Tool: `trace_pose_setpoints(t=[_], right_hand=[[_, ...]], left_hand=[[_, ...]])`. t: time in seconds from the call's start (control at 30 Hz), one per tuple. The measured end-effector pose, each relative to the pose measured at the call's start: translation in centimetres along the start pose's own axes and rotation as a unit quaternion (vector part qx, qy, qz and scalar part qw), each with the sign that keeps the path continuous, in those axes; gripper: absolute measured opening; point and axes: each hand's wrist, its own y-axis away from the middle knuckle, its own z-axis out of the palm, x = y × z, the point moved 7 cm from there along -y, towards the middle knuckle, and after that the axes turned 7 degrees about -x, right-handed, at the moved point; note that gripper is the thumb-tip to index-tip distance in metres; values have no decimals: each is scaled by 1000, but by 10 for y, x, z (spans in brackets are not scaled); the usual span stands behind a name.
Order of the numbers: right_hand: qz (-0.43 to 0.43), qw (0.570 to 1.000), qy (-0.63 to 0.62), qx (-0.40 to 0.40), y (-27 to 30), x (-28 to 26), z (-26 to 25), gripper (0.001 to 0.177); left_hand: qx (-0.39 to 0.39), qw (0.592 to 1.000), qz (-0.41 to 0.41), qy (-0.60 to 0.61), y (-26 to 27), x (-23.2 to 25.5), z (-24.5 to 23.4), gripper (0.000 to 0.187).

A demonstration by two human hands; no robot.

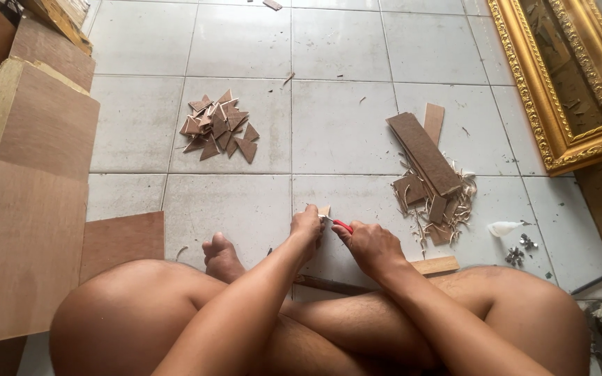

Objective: Cutting small wood pieces into specific shapes using a utility knife on the floor of a workshop.

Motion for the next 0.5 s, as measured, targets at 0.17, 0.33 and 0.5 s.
trace_pose_setpoints(t=[0.17,0.33,0.5], right_hand=[[37,999,7,-38,-16,5,7,82],[58,996,21,-66,-38,16,16,85],[72,994,41,-75,-43,11,15,89]], left_hand=[[19,1000,3,6,-15,-10,5,37],[17,1000,8,1,-13,-13,7,38],[3,1000,11,28,5,1,4,38]])
